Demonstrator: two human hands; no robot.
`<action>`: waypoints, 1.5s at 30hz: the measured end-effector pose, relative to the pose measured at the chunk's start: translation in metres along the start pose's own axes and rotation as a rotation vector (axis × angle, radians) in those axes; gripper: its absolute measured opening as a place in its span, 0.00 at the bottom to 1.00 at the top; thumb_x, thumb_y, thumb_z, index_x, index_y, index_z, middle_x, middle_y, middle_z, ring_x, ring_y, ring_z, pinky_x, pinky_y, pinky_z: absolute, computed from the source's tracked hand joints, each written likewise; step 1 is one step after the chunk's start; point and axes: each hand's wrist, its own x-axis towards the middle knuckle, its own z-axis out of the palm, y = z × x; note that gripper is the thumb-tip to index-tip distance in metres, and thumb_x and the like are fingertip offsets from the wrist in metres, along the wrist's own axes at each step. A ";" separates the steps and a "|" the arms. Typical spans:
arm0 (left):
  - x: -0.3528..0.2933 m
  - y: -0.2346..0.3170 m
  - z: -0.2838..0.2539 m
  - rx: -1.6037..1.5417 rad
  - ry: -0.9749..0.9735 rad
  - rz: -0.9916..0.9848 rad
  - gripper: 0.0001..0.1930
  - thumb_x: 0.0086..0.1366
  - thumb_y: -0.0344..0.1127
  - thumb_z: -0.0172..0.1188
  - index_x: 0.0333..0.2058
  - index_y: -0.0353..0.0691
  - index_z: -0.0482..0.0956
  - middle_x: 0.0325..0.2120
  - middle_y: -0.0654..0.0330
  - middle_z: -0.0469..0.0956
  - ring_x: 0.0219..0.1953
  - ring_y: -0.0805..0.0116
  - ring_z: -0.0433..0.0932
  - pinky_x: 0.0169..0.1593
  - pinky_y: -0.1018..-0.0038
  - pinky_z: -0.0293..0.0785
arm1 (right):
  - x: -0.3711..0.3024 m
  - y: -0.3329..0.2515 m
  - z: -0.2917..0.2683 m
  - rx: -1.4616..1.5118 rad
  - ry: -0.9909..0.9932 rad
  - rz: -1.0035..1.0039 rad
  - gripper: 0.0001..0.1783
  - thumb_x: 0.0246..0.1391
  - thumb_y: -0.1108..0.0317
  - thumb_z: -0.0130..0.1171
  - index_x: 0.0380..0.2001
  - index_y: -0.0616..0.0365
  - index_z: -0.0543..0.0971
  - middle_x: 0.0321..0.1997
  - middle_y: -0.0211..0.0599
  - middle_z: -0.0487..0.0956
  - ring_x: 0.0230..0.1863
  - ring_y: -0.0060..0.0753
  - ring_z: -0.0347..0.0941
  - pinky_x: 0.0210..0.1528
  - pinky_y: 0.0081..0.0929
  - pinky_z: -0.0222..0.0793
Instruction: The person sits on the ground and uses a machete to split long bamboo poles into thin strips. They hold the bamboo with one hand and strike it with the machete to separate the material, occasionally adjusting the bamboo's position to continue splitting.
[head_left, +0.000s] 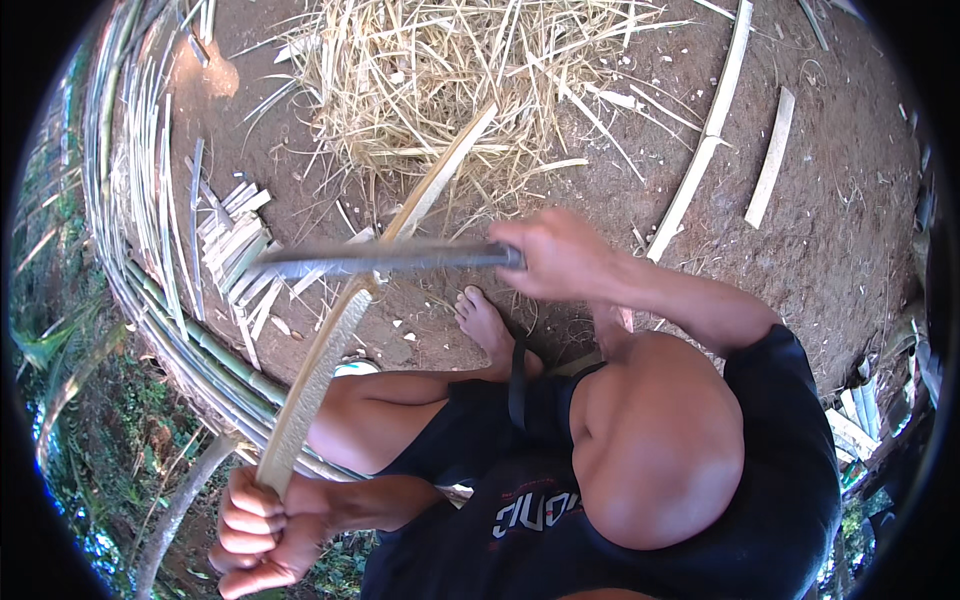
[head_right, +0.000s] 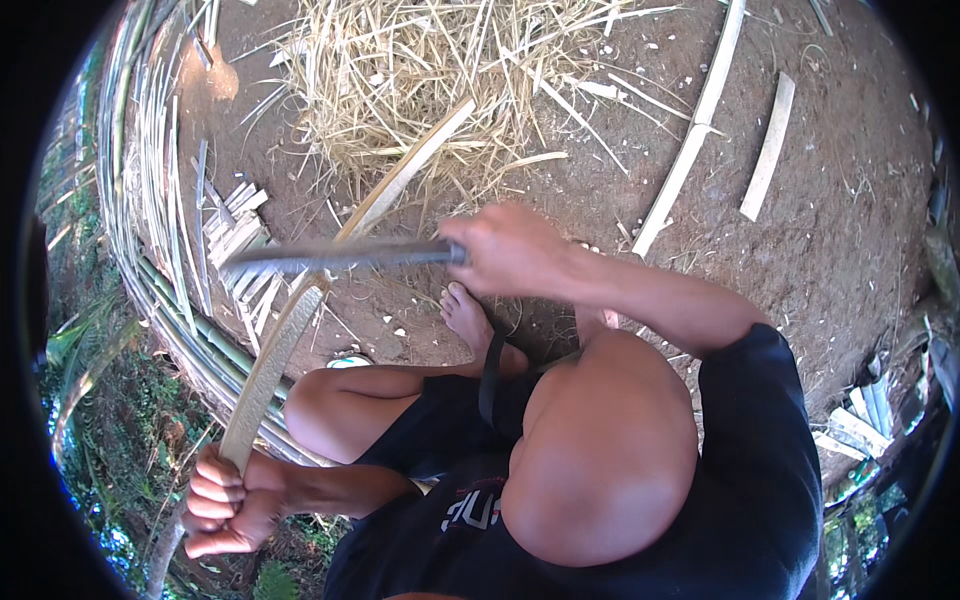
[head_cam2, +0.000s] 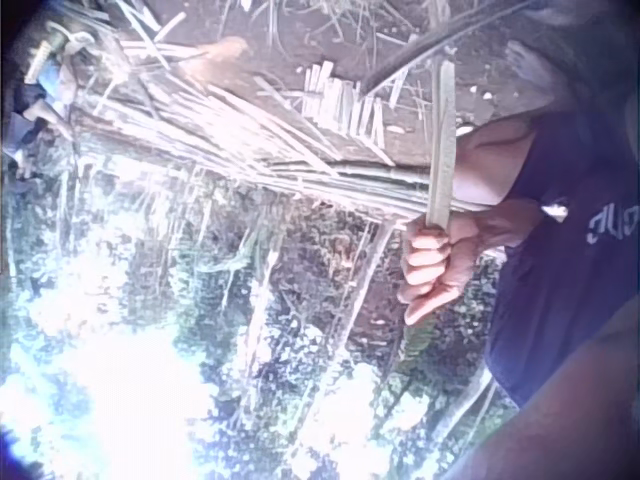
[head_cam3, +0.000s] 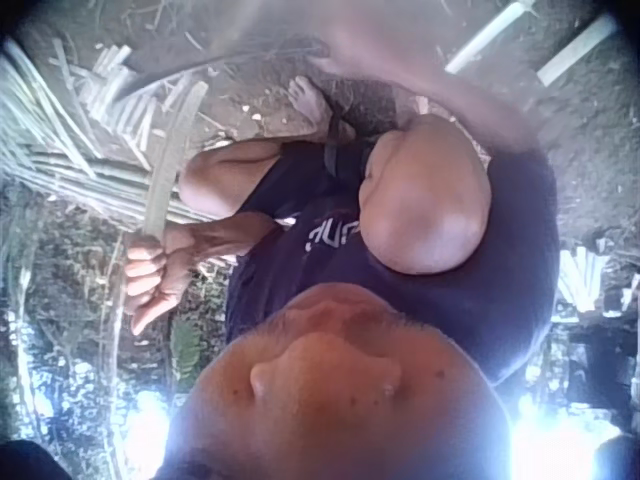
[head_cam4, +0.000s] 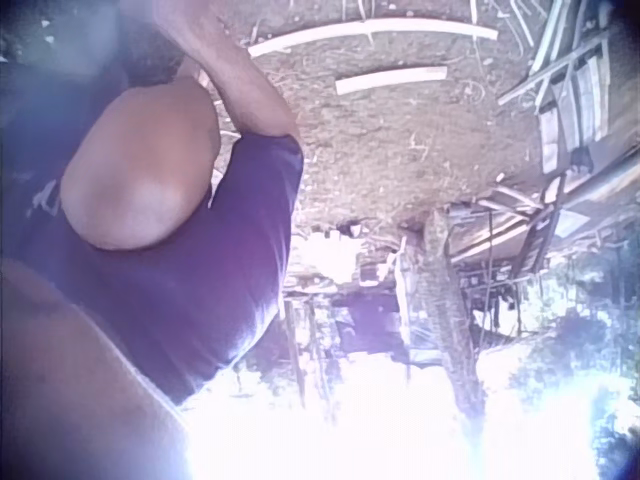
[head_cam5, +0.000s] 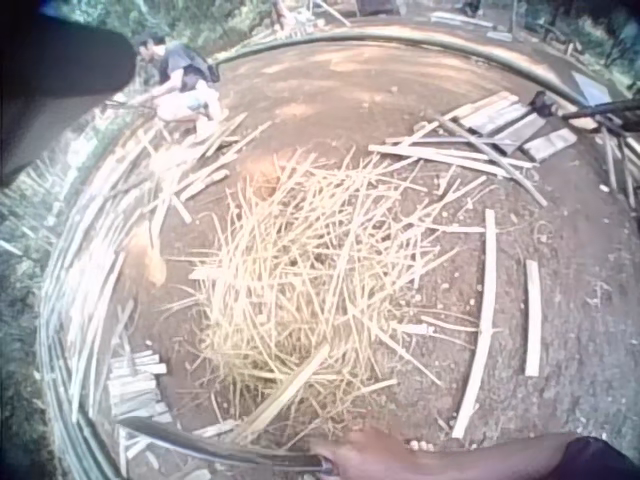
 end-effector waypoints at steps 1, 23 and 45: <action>-0.004 -0.001 0.013 -0.074 0.000 0.001 0.26 0.69 0.50 0.50 0.14 0.51 0.53 0.07 0.73 0.47 0.10 0.81 0.46 0.19 0.83 0.49 | -0.001 0.002 0.002 0.005 0.031 -0.001 0.05 0.47 0.69 0.60 0.27 0.58 0.79 0.15 0.39 0.76 0.14 0.34 0.73 0.19 0.36 0.69; -0.002 -0.002 0.011 0.141 0.070 0.035 0.27 0.69 0.48 0.50 0.14 0.52 0.50 0.07 0.74 0.45 0.11 0.81 0.43 0.17 0.84 0.44 | 0.009 0.068 0.003 0.034 -0.034 0.228 0.10 0.52 0.71 0.54 0.36 0.62 0.80 0.15 0.36 0.74 0.12 0.25 0.66 0.14 0.28 0.67; -0.006 0.001 -0.009 0.126 0.195 0.021 0.26 0.69 0.45 0.50 0.13 0.52 0.51 0.07 0.73 0.47 0.11 0.80 0.46 0.18 0.82 0.47 | 0.019 0.080 -0.006 -0.141 -0.047 0.383 0.09 0.51 0.70 0.55 0.35 0.62 0.78 0.17 0.45 0.76 0.13 0.34 0.71 0.19 0.35 0.74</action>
